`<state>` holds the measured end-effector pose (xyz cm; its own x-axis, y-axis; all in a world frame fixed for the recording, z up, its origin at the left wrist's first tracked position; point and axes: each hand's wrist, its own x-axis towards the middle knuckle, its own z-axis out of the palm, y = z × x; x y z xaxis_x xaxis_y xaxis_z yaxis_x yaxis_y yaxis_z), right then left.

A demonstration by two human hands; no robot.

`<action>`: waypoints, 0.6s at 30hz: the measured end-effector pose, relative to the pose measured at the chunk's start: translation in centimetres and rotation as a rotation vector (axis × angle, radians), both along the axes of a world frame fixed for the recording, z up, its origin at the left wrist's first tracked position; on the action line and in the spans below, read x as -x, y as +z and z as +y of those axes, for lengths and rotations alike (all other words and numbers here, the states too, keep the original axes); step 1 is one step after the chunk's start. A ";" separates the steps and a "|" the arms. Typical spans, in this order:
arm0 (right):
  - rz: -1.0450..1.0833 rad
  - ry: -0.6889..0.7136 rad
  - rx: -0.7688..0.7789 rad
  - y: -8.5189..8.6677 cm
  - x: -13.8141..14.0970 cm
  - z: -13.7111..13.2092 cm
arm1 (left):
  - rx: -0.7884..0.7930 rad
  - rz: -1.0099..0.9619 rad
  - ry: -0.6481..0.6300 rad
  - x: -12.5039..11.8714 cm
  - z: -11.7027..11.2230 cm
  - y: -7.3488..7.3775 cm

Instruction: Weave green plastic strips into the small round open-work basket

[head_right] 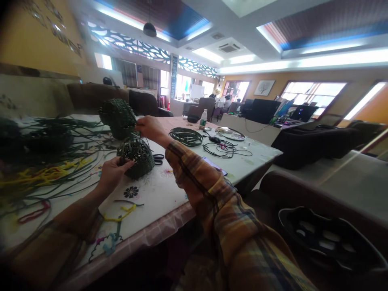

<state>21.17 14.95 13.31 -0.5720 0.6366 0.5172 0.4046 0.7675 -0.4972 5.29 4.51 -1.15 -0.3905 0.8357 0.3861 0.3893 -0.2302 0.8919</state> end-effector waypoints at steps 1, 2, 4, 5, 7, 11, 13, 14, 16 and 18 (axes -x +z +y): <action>0.024 -0.018 0.061 -0.5 -0.4 0.6 | -0.002 -0.019 -0.002 0.0 0.0 0.0; 0.056 -0.034 0.117 -0.9 -0.8 0.9 | -0.003 -0.034 -0.002 0.0 0.0 0.0; 0.128 -0.034 0.199 -1.5 -1.7 1.1 | -0.002 -0.043 0.002 -0.1 0.0 0.1; 0.158 -0.019 0.217 -1.6 -2.0 0.8 | 0.000 -0.040 0.005 -0.2 0.0 0.1; 0.172 0.028 0.199 -1.4 -2.6 -0.3 | 0.006 -0.029 0.010 -0.4 0.0 0.3; 0.015 0.115 0.025 0.5 -3.0 -3.6 | 0.017 -0.022 0.021 -0.5 -0.1 0.4; -0.074 0.113 -0.061 1.3 -3.2 -5.5 | 0.014 -0.015 0.027 -0.5 0.0 0.3; -0.109 0.096 -0.102 1.6 -3.2 -6.3 | 0.011 -0.014 0.028 -0.4 0.0 0.2; -0.179 0.057 -0.172 2.0 -3.4 -7.9 | 0.006 -0.016 0.029 -0.4 0.1 0.1; -0.254 0.028 -0.221 2.3 -3.5 -9.3 | 0.009 -0.018 0.032 -0.4 0.1 0.1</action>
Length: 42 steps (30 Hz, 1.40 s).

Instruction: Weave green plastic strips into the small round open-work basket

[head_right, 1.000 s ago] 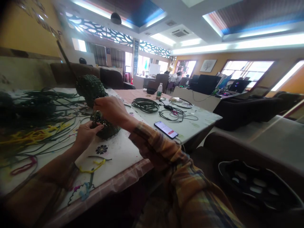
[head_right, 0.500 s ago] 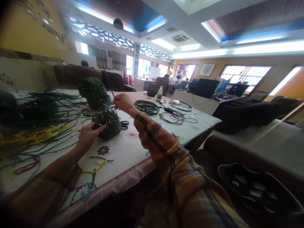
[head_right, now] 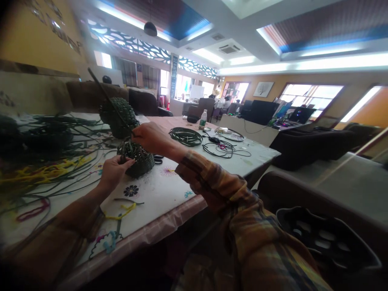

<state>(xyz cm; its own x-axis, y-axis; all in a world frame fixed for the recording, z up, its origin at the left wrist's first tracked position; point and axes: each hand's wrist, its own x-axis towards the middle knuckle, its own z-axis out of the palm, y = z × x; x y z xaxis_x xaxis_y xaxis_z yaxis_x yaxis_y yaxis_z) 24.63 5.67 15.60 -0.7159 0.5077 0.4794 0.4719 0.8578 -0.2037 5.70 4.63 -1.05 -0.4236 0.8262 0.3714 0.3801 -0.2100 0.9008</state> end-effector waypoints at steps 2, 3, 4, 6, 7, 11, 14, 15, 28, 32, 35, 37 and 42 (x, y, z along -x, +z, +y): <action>-0.078 -0.031 -0.039 0.2 0.1 -1.2 | 0.008 0.000 0.000 0.0 0.0 0.0; -0.114 -0.048 -0.062 0.3 0.2 -1.7 | 0.009 -0.001 0.001 0.0 0.0 0.0; -0.146 -0.065 -0.088 0.4 0.4 -2.1 | 0.009 0.000 0.002 -0.1 0.0 0.1; -0.201 -0.093 -0.145 0.5 0.9 -2.6 | 0.008 0.010 0.007 -0.1 -0.1 0.1; -0.223 -0.103 -0.170 0.6 1.2 -2.6 | 0.009 0.018 0.012 -0.1 -0.1 0.2; -0.283 -0.089 -0.223 1.4 2.2 -1.4 | 0.009 0.038 0.020 -0.1 -0.3 0.2; -0.273 -0.063 -0.213 2.1 2.6 0.2 | 0.003 0.035 -0.003 0.0 -0.3 0.2; -0.262 -0.060 -0.195 2.3 2.7 0.7 | 0.004 0.036 -0.005 0.0 -0.2 0.2; -0.216 -0.063 -0.203 1.3 2.4 -0.4 | -0.008 0.016 -0.009 0.0 -0.1 0.1; -0.140 -0.119 -0.115 0.1 0.8 -1.7 | -0.006 0.000 -0.007 0.0 0.0 0.1; 0.053 -0.182 -0.011 -2.0 -1.4 -1.4 | -0.003 -0.030 -0.013 0.0 0.0 0.1; 0.264 -0.151 0.126 -4.1 -2.9 -0.3 | -0.002 -0.077 -0.033 0.1 0.0 0.2; 0.773 0.026 0.686 -10.7 -5.3 3.5 | 0.006 -0.232 -0.098 0.5 -0.6 1.0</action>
<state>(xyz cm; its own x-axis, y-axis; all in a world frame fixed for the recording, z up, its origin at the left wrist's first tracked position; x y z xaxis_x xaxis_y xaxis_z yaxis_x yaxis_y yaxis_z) 29.94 9.21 4.88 -0.3504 0.8338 0.4265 -0.0125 0.4512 -0.8923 5.17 4.03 -0.07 -0.4151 0.8693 0.2684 0.1411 -0.2300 0.9629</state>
